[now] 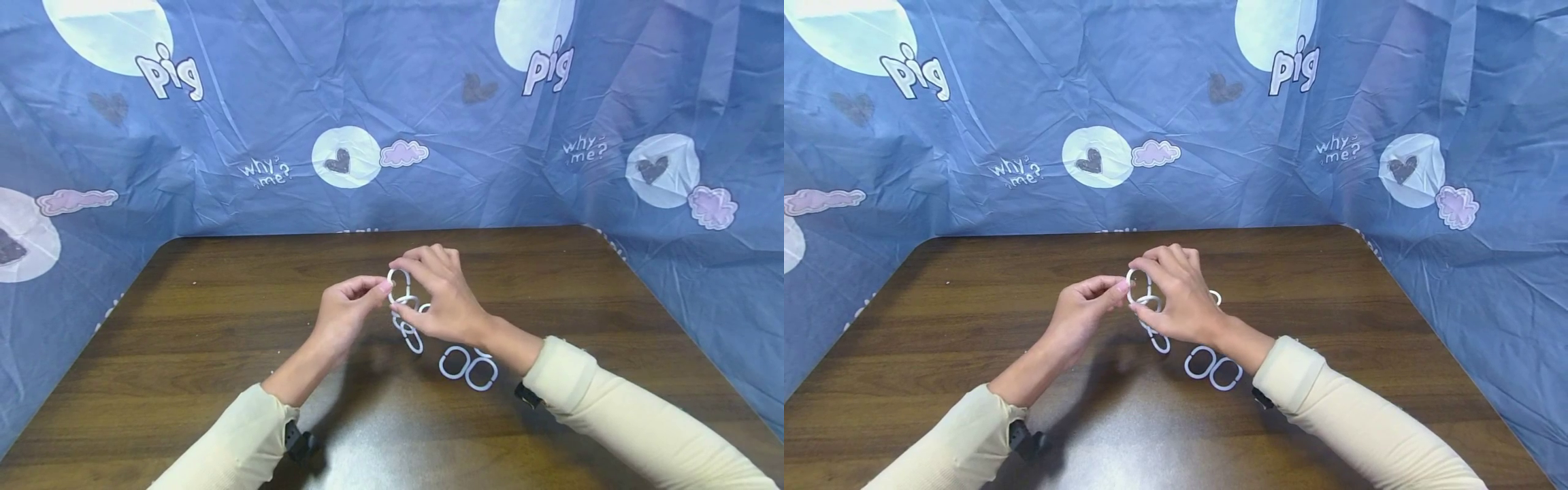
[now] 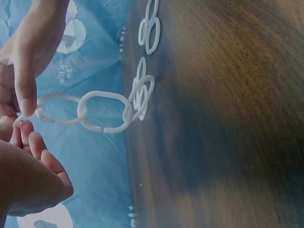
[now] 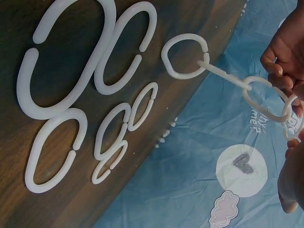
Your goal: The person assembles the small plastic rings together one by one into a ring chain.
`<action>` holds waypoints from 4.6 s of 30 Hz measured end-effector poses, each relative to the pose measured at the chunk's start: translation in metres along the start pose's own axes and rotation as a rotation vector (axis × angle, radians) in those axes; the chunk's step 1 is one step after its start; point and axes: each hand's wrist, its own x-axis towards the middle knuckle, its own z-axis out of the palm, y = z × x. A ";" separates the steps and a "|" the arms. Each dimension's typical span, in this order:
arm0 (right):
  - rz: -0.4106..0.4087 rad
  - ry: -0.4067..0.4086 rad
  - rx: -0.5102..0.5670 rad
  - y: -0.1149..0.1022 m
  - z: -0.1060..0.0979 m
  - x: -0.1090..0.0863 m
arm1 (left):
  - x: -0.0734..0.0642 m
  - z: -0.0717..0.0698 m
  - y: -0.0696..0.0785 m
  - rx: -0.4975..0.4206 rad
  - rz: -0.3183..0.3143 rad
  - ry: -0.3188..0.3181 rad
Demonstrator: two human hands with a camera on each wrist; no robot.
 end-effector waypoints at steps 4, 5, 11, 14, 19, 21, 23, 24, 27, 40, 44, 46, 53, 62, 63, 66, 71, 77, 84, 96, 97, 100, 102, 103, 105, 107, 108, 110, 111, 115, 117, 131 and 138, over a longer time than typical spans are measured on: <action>-0.029 -0.005 -0.021 -0.001 0.001 0.000 | 0.000 0.001 -0.001 -0.012 0.001 -0.001; -0.036 -0.005 -0.026 -0.001 0.000 0.001 | 0.000 0.001 -0.001 -0.013 0.001 -0.003; -0.061 -0.022 -0.075 -0.001 0.000 0.000 | 0.001 0.001 -0.002 0.016 0.019 -0.005; -0.058 -0.043 -0.099 -0.002 0.000 0.000 | 0.001 0.001 -0.002 0.033 0.032 0.004; -0.036 -0.073 -0.103 -0.003 -0.003 -0.002 | 0.001 0.000 -0.003 0.039 0.018 0.027; -0.020 -0.079 -0.093 -0.002 -0.005 -0.003 | 0.001 -0.001 -0.003 0.046 0.011 0.037; 0.000 -0.084 -0.088 -0.002 -0.008 -0.004 | 0.001 -0.001 -0.003 0.050 0.008 0.045; 0.011 -0.083 -0.083 -0.001 -0.010 -0.005 | 0.001 -0.001 -0.003 0.053 0.008 0.047; 0.046 -0.075 -0.071 0.002 -0.015 -0.008 | 0.001 -0.002 -0.003 0.050 0.007 0.050; 0.293 -0.149 -0.060 0.025 -0.034 -0.032 | 0.001 -0.002 -0.005 0.041 0.006 0.059; 0.350 -0.206 -0.062 0.029 -0.039 -0.040 | 0.001 -0.003 -0.004 0.035 0.009 0.056; 0.373 -0.247 -0.068 0.031 -0.042 -0.044 | 0.001 -0.003 -0.004 0.031 0.010 0.055; 0.452 -0.369 -0.081 0.041 -0.052 -0.066 | 0.001 -0.004 -0.004 0.031 0.004 0.060; 0.501 -0.440 -0.122 0.047 -0.058 -0.087 | 0.000 -0.004 -0.004 0.044 -0.002 0.058; 0.496 -0.448 -0.133 0.047 -0.058 -0.090 | 0.000 -0.004 -0.004 0.047 -0.002 0.057; 0.478 -0.469 -0.168 0.045 -0.056 -0.096 | 0.000 -0.003 -0.004 0.056 -0.002 0.057; 0.466 -0.486 -0.226 0.044 -0.056 -0.105 | 0.000 -0.002 -0.004 0.058 0.001 0.057; 0.486 -0.502 -0.278 0.045 -0.057 -0.114 | 0.000 -0.001 -0.003 0.058 -0.009 0.058; 0.511 -0.519 -0.279 0.042 -0.055 -0.117 | 0.000 -0.001 -0.003 0.064 -0.006 0.057; 0.524 -0.504 -0.279 0.040 -0.051 -0.120 | 0.000 0.000 -0.002 0.066 -0.006 0.059; 0.524 -0.505 -0.281 0.039 -0.051 -0.120 | 0.000 0.000 -0.003 0.066 -0.006 0.057; 0.520 -0.520 -0.292 0.036 -0.052 -0.120 | 0.000 0.001 -0.002 0.067 -0.008 0.054; 0.515 -0.537 -0.305 0.034 -0.052 -0.119 | 0.000 0.001 -0.002 0.065 -0.009 0.054; 0.512 -0.545 -0.310 0.033 -0.052 -0.119 | 0.000 0.001 -0.002 0.063 -0.010 0.054; 0.504 -0.553 -0.322 0.032 -0.053 -0.119 | 0.000 0.002 -0.002 0.059 -0.011 0.053; 0.494 -0.557 -0.334 0.032 -0.052 -0.119 | 0.000 0.002 -0.002 0.055 -0.013 0.051; 0.490 -0.557 -0.337 0.032 -0.052 -0.119 | -0.001 0.002 -0.002 0.053 -0.015 0.051; 0.484 -0.553 -0.339 0.032 -0.052 -0.120 | -0.001 0.002 -0.003 0.053 -0.016 0.049; 0.483 -0.549 -0.337 0.033 -0.051 -0.120 | -0.001 0.002 -0.003 0.054 -0.017 0.049; 0.480 -0.521 -0.323 0.035 -0.050 -0.122 | -0.001 0.002 -0.002 0.058 -0.012 0.052; 0.476 -0.506 -0.319 0.036 -0.050 -0.123 | -0.001 0.002 -0.002 0.058 -0.011 0.053; 0.427 -0.461 -0.346 0.042 -0.049 -0.122 | -0.001 0.000 -0.001 0.044 -0.017 0.053; 0.427 -0.392 -0.312 0.046 -0.056 -0.109 | -0.001 0.001 0.000 0.047 -0.019 0.056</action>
